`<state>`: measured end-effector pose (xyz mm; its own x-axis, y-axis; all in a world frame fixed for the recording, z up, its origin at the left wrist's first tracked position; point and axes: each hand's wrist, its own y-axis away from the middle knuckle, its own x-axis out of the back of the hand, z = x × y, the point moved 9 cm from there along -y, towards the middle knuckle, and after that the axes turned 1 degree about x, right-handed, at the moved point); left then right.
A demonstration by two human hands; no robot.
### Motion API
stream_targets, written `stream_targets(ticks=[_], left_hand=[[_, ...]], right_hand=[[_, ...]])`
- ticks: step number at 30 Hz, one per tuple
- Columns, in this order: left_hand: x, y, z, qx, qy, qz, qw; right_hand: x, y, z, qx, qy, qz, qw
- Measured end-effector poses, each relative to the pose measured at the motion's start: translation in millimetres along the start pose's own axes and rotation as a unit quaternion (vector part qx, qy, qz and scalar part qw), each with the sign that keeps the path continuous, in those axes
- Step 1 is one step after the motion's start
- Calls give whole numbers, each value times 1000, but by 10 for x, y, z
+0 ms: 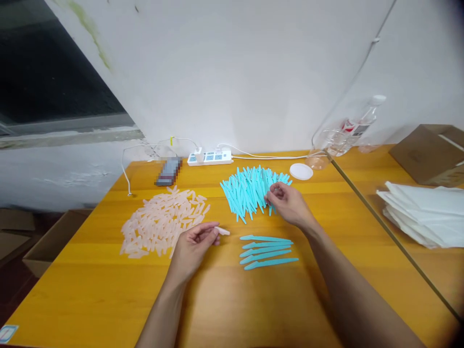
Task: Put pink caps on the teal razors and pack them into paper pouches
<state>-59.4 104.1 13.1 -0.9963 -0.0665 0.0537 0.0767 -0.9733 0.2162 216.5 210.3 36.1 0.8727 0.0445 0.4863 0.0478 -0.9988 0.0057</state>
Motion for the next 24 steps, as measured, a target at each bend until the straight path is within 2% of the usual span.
stream_targets(ticks=[1,3,5,7,13,16,20,24], left_hand=[[9,-17,2,4,19,8,1000],[23,-44,12,4,49,26,998],[12,-53,25,-1,55,37,998],[-22,-44,41,-6,40,44,998],[-128,31,72,-4,3,49,999],[-109,55,76,-8,0,52,999],[-58,77,101,-19,-7,63,998],[-158,116,134,-21,-23,40,999]], right_hand=[[-52,111,0,1,-74,-53,996],[-187,358,6,-11,-150,-166,975],[-266,564,-9,-4,-148,-239,960],[-299,687,-42,13,-129,-274,953],[-350,798,-111,10,-118,-318,941],[-371,832,-85,5,-110,-328,938],[-374,841,31,-12,-77,-311,947],[-383,856,45,-3,-63,-303,951]])
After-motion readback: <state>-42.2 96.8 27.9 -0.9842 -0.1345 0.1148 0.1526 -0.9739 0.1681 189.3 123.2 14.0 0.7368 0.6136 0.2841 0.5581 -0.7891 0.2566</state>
